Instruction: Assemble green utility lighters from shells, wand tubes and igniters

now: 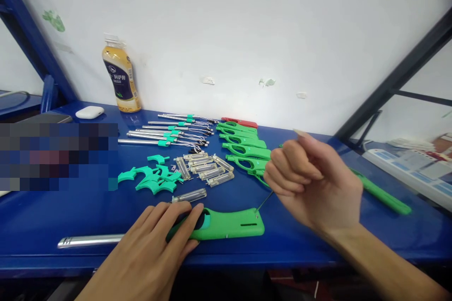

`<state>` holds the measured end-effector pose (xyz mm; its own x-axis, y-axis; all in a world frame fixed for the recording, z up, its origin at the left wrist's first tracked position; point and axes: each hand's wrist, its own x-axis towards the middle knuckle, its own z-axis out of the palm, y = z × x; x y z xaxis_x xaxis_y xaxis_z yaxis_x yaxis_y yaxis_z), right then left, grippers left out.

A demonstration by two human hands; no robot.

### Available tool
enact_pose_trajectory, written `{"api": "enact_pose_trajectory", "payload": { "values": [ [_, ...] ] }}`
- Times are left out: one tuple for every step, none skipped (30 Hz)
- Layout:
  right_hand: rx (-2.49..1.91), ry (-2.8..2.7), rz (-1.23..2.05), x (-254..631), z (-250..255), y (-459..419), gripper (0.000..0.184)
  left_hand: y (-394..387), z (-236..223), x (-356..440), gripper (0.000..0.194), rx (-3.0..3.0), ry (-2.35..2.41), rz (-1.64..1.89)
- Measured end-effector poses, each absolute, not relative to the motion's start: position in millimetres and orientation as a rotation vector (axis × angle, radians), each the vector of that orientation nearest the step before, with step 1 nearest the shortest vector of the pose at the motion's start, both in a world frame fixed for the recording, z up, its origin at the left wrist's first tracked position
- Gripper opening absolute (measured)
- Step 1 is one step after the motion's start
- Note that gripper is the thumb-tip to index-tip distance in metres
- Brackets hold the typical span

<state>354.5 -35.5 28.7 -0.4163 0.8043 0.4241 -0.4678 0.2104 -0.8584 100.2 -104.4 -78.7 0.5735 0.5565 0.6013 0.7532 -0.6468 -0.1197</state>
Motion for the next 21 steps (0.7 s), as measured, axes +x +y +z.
{"api": "enact_pose_trajectory", "payload": {
  "values": [
    [-0.354,-1.388,1.459,355,29,-36,0.063,-105,-79,100,0.043,-2.447,-1.071,-0.751],
    [-0.357,-1.388,1.454,356,29,-36,0.063,-105,-79,100,0.044,-2.446,-1.081,-0.752],
    [-0.360,-1.382,1.452,357,29,-37,0.062,-105,-80,100,0.044,-2.449,-1.090,-0.750],
    [-0.358,-1.376,1.452,358,29,-37,0.061,-105,-81,99,0.044,-2.449,-1.095,-0.750],
    [-0.355,-1.367,1.460,359,30,-38,0.060,-105,-82,99,0.044,-2.447,-1.102,-0.751],
    [-0.345,-1.360,1.471,360,30,-39,0.060,-105,-83,99,0.044,-2.447,-1.106,-0.747],
    [-0.337,-1.354,1.485,360,29,-40,0.060,-105,-84,99,0.044,-2.447,-1.105,-0.742],
    [-0.326,-1.351,1.499,360,29,-40,0.060,-105,-84,99,0.044,-2.449,-1.103,-0.736],
    [-0.316,-1.357,1.511,360,28,-40,0.060,-105,-83,99,0.044,-2.449,-1.102,-0.735],
    [-0.307,-1.365,1.518,359,27,-40,0.061,-105,-83,99,0.044,-2.450,-1.095,-0.733],
    [-0.305,-1.375,1.522,359,25,-40,0.062,-104,-82,99,0.044,-2.453,-1.084,-0.733],
    [-0.301,-1.388,1.521,358,24,-40,0.063,-104,-81,99,0.043,-2.453,-1.070,-0.736],
    [-0.299,-1.401,1.518,358,24,-40,0.063,-104,-79,99,0.042,-2.451,-1.063,-0.742],
    [-0.300,-1.416,1.512,357,23,-40,0.063,-104,-78,100,0.041,-2.446,-1.056,-0.748],
    [-0.308,-1.434,1.503,358,23,-40,0.061,-104,-76,100,0.040,-2.440,-1.049,-0.751],
    [-0.321,-1.457,1.490,359,23,-39,0.059,-104,-75,100,0.039,-2.431,-1.041,-0.753],
    [-0.336,-1.489,1.468,360,23,-39,0.056,-104,-74,101,0.038,-2.425,-1.034,-0.753],
    [-0.358,-1.533,1.435,362,22,-38,0.051,-103,-74,101,0.038,-2.421,-1.030,-0.752],
    [-0.384,-1.590,1.393,365,21,-38,0.044,-103,-74,101,0.038,-2.419,-1.029,-0.752],
    [-0.414,-1.650,1.341,368,18,-37,0.036,-103,-74,101,0.038,-2.421,-1.033,-0.751],
    [-0.442,-1.708,1.277,370,15,-37,0.032,-103,-75,101,0.038,-2.423,-1.040,-0.753]
  ]
}}
